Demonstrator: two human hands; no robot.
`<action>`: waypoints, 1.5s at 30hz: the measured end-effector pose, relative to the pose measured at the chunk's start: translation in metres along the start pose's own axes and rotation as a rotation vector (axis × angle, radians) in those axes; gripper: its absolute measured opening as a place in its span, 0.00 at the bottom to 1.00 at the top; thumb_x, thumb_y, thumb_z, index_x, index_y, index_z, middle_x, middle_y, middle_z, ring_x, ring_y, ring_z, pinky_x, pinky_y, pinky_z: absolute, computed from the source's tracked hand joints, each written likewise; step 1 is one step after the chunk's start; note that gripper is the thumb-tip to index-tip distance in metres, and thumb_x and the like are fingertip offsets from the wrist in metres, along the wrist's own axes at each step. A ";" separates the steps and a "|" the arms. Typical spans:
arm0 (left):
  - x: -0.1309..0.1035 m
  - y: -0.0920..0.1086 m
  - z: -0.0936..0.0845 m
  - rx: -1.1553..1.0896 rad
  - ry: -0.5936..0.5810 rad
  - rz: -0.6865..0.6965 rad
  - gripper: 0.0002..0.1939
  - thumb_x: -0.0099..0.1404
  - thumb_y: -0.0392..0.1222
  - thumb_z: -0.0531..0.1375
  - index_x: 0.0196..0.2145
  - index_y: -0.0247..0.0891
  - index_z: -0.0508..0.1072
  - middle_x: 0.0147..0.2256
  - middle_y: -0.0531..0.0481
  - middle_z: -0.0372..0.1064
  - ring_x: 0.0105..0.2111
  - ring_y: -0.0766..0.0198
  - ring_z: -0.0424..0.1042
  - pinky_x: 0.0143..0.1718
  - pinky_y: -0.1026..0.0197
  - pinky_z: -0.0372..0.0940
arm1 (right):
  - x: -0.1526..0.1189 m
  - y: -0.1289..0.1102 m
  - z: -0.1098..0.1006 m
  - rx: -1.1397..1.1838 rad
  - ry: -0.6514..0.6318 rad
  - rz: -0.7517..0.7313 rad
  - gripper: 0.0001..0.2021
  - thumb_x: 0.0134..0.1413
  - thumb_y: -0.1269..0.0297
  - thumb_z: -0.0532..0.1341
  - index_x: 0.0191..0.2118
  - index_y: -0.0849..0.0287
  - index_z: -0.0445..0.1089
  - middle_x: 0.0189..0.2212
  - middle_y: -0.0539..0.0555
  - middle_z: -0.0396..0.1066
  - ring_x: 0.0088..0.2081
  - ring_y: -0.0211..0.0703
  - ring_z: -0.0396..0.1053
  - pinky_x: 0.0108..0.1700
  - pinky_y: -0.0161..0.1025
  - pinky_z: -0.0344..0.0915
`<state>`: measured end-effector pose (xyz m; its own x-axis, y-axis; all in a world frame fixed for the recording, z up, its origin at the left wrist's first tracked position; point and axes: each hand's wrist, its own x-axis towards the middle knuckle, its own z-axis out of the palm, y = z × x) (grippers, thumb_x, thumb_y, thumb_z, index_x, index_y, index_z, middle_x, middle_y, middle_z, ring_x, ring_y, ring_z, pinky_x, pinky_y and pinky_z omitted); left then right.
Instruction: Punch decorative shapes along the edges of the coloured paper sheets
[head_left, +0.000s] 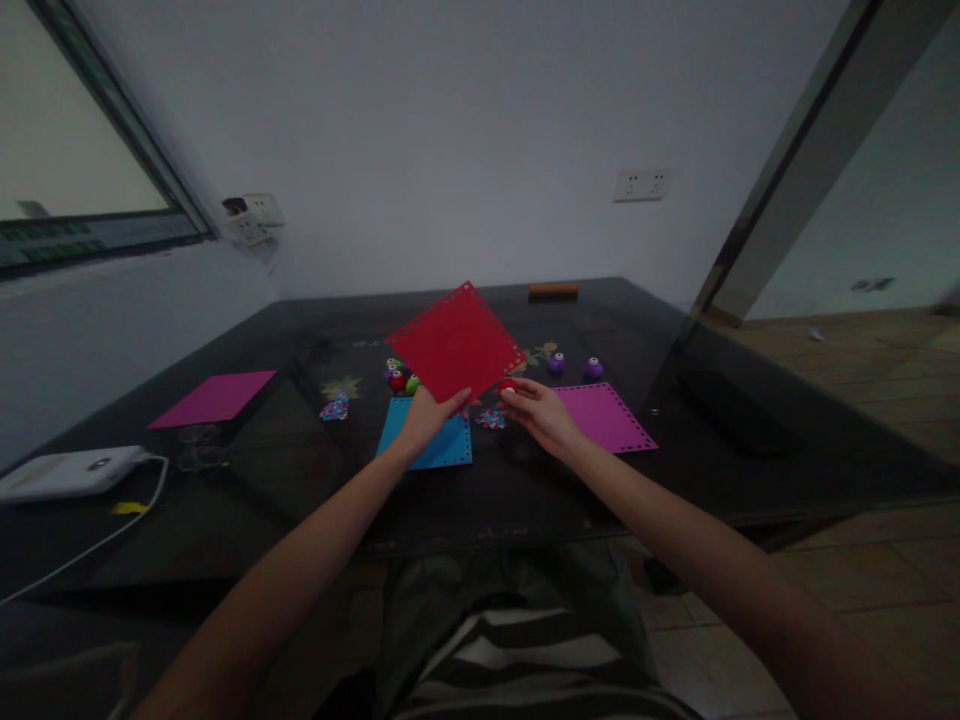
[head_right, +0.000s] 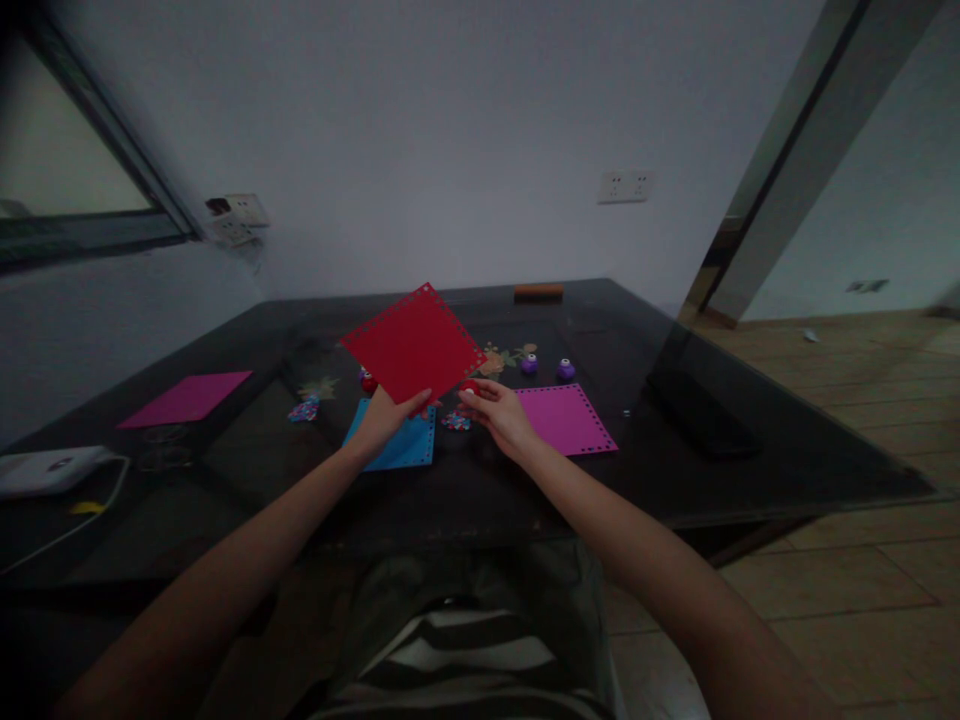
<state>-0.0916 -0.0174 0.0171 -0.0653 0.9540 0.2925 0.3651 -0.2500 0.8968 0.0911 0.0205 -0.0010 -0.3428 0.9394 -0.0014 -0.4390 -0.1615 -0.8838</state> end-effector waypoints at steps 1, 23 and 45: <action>0.000 -0.001 0.001 -0.010 0.013 0.006 0.14 0.58 0.49 0.59 0.35 0.35 0.70 0.27 0.45 0.74 0.24 0.60 0.70 0.29 0.60 0.64 | 0.000 0.000 0.000 0.010 -0.003 0.003 0.17 0.32 0.65 0.72 0.33 0.59 0.70 0.31 0.50 0.74 0.28 0.36 0.71 0.35 0.36 0.69; 0.003 -0.010 0.002 -0.029 0.032 0.055 0.14 0.58 0.47 0.59 0.38 0.33 0.71 0.29 0.43 0.76 0.26 0.58 0.73 0.30 0.58 0.68 | -0.002 -0.002 0.003 0.049 -0.050 0.003 0.17 0.32 0.65 0.72 0.32 0.58 0.70 0.30 0.49 0.75 0.27 0.36 0.72 0.37 0.38 0.69; 0.000 -0.005 0.002 -0.035 0.039 0.060 0.14 0.58 0.46 0.60 0.38 0.33 0.71 0.30 0.43 0.76 0.25 0.59 0.73 0.31 0.58 0.69 | -0.002 -0.002 0.003 0.048 -0.050 0.001 0.18 0.32 0.66 0.72 0.33 0.58 0.69 0.31 0.49 0.75 0.27 0.36 0.72 0.39 0.39 0.69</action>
<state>-0.0915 -0.0158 0.0121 -0.0807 0.9301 0.3583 0.3365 -0.3130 0.8881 0.0905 0.0178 0.0016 -0.3842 0.9230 0.0224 -0.4779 -0.1780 -0.8602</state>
